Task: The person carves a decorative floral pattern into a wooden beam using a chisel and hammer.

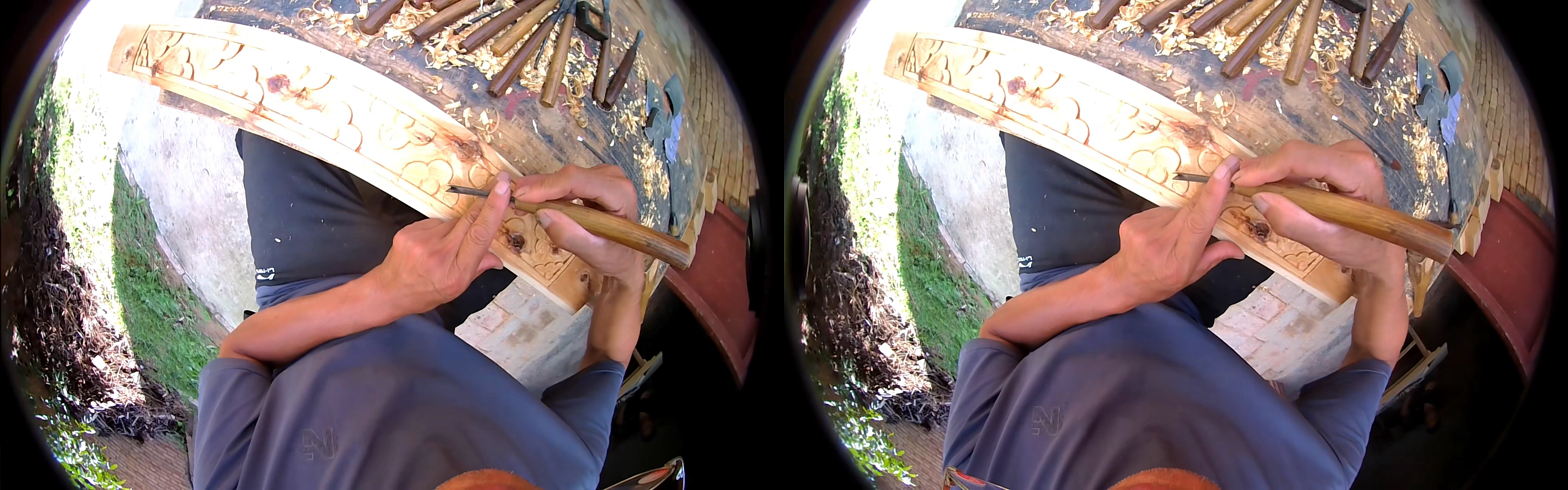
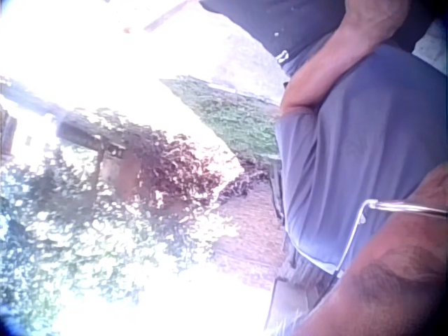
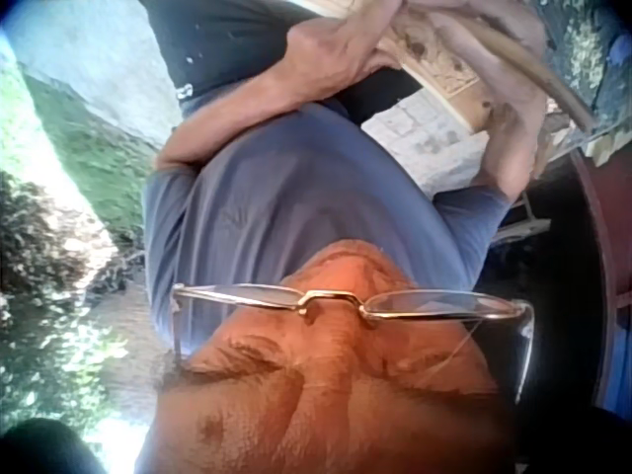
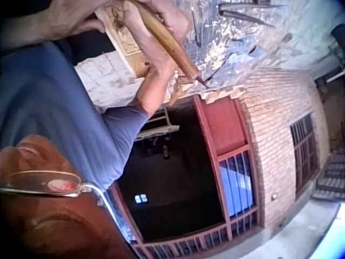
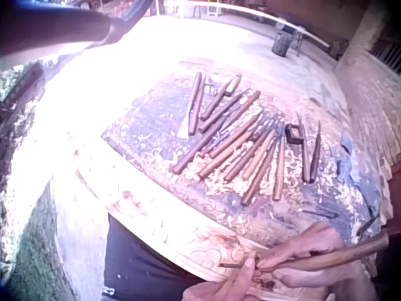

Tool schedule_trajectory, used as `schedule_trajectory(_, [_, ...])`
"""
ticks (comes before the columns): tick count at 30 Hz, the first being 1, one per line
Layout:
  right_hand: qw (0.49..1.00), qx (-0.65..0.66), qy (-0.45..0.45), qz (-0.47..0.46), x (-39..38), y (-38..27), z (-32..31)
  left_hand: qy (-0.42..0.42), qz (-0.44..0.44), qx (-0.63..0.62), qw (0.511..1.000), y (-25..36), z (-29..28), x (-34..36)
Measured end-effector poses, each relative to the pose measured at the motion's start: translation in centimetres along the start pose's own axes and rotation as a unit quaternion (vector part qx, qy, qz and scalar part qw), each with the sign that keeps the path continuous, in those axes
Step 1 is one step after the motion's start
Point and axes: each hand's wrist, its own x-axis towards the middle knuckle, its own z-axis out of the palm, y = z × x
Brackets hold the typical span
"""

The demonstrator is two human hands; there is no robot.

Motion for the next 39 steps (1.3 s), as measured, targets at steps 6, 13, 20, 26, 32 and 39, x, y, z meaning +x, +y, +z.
schedule_trajectory(6, [1.0,-0.024,0.008,-0.017,0.2,0.5,0.2,-0.02,-0.001,0.011,1.0,0.2,-0.3,0.2])
schedule_trajectory(13, [0.999,-0.038,-0.014,-0.031,0.8,0.5,0.0,-0.028,-0.014,0.021,0.999,0.2,-0.2,-0.2])
schedule_trajectory(20, [0.998,-0.038,-0.014,-0.039,0.9,0.6,0.2,-0.005,-0.001,0.015,1.0,-0.1,0.1,-0.1])
schedule_trajectory(26, [0.997,-0.067,-0.022,-0.043,1.1,-0.1,-0.2,-0.019,-0.009,0.002,1.0,0.1,-0.1,0.1])
schedule_trajectory(32, [0.994,-0.058,-0.03,-0.084,2.1,-0.1,0.2,-0.001,-0.021,-0.004,1.0,0.0,0.2,-0.6])
schedule_trajectory(39, [0.999,-0.034,-0.014,-0.039,2.8,-1.6,0.3,0.017,-0.016,0.003,1.0,0.1,0.4,-0.5])
